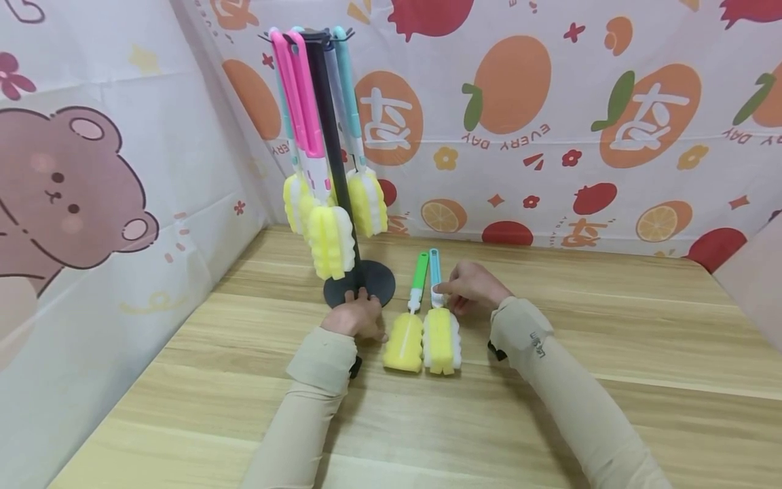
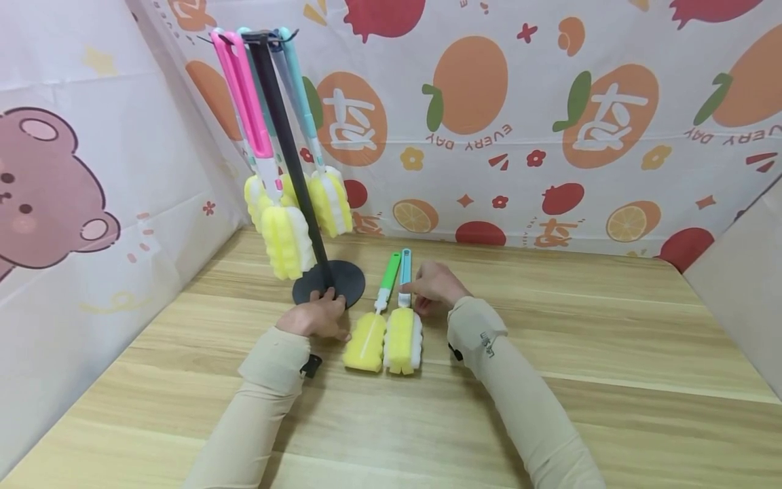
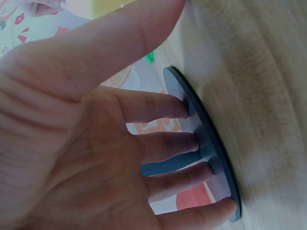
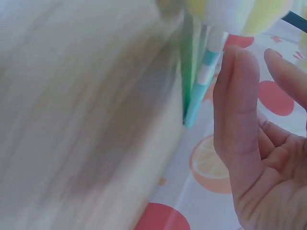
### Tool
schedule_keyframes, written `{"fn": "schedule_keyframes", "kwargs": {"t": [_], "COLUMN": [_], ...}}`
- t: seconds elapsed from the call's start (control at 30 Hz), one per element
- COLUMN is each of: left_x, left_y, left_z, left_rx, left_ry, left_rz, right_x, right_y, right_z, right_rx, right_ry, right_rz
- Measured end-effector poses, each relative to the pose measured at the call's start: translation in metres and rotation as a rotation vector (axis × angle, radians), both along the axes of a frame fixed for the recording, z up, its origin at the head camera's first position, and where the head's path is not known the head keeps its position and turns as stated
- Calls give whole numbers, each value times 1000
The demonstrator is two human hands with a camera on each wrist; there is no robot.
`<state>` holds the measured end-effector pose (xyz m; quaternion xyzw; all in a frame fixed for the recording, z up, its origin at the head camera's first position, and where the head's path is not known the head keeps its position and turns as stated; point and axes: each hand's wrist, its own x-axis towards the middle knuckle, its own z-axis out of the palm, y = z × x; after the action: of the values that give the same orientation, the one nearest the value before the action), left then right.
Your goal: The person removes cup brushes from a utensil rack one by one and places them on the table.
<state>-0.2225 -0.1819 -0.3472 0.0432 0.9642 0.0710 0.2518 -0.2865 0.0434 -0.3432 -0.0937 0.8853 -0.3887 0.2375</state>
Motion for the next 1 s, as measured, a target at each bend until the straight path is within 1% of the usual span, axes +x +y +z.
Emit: {"fn": "schedule_keyframes", "kwargs": {"t": [0.13, 0.4, 0.53, 0.7, 1.0], "left_x": [0, 0, 0, 0, -2], "left_y": [0, 0, 0, 1, 0], "left_z": [0, 1, 1, 1, -1], "left_rx": [0, 0, 1, 1, -8], "left_ry": [4, -5, -6, 0, 1], "left_rz": [-4, 0, 2, 1, -4], "right_x": [1, 0, -1, -2, 0], "right_y": [-1, 0, -1, -3, -6], "right_z": [5, 8, 11, 14, 28], "right_rx": [-21, -96, -98, -87, -65], "right_ry": [12, 128, 186, 231, 310], "right_rz": [-14, 37, 42, 47, 59]}}
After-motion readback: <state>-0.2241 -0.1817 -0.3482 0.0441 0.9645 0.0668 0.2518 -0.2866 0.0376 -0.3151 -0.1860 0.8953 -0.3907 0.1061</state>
